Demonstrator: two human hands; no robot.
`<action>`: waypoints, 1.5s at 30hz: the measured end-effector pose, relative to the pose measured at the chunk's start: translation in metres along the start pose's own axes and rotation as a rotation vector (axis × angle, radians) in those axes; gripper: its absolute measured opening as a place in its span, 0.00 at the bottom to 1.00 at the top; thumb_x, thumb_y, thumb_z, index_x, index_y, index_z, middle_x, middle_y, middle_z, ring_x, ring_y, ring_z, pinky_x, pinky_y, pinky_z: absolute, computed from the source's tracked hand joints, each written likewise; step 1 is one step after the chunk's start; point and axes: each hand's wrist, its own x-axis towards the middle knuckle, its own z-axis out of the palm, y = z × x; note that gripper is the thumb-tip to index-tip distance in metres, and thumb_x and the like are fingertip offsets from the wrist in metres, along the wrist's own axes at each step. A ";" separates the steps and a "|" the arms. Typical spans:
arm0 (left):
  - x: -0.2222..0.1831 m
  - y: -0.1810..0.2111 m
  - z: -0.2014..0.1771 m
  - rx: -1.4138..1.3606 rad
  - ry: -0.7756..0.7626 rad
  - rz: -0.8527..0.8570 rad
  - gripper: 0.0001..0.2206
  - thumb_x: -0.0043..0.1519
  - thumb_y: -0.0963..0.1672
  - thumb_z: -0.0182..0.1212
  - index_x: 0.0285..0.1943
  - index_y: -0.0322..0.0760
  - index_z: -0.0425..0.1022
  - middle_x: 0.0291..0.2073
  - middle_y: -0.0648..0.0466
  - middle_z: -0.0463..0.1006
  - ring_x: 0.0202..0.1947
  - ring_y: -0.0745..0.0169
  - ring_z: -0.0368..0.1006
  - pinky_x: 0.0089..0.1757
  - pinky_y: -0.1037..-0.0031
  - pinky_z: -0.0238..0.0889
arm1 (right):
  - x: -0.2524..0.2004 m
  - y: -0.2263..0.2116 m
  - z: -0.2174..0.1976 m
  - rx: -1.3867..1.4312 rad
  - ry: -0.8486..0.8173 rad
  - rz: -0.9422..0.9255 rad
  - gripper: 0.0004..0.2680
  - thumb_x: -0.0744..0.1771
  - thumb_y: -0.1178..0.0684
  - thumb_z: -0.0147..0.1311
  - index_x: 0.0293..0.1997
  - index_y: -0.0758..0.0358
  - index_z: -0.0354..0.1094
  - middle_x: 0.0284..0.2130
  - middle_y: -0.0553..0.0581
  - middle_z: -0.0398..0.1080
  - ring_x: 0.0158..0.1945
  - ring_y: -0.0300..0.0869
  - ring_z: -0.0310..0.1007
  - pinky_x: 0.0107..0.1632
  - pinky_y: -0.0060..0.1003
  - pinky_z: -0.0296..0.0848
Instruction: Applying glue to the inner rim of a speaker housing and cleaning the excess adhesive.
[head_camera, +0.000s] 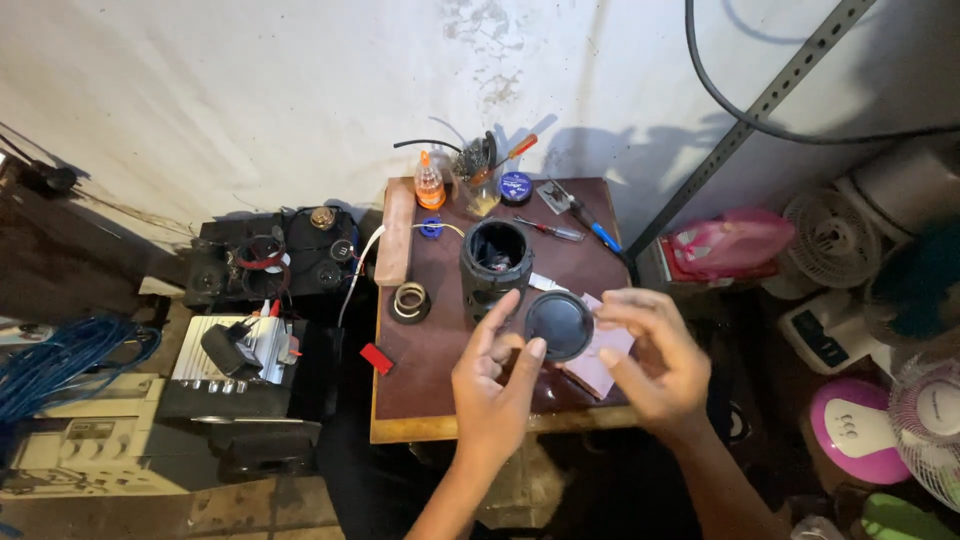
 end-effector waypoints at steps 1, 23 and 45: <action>0.001 0.002 -0.002 -0.001 0.001 0.001 0.25 0.62 0.41 0.61 0.71 0.34 0.67 0.23 0.65 0.64 0.24 0.79 0.56 0.30 0.84 0.54 | 0.006 0.000 0.002 0.000 -0.001 -0.001 0.11 0.66 0.60 0.55 0.52 0.72 0.71 0.54 0.67 0.67 0.57 0.46 0.71 0.60 0.35 0.73; 0.021 0.005 -0.034 -0.025 -0.043 -0.177 0.08 0.59 0.41 0.69 0.29 0.29 0.82 0.18 0.44 0.79 0.16 0.57 0.76 0.21 0.74 0.72 | 0.026 0.026 0.033 0.659 -0.054 0.502 0.03 0.63 0.66 0.60 0.35 0.78 0.73 0.21 0.60 0.67 0.21 0.38 0.66 0.23 0.34 0.73; 0.015 0.007 -0.026 0.046 -0.080 -0.047 0.11 0.61 0.38 0.65 0.51 0.34 0.85 0.35 0.47 0.88 0.39 0.70 0.75 0.47 0.69 0.72 | 0.020 0.034 0.026 0.507 -0.030 0.498 0.03 0.65 0.65 0.58 0.36 0.78 0.73 0.19 0.60 0.64 0.15 0.38 0.62 0.17 0.31 0.66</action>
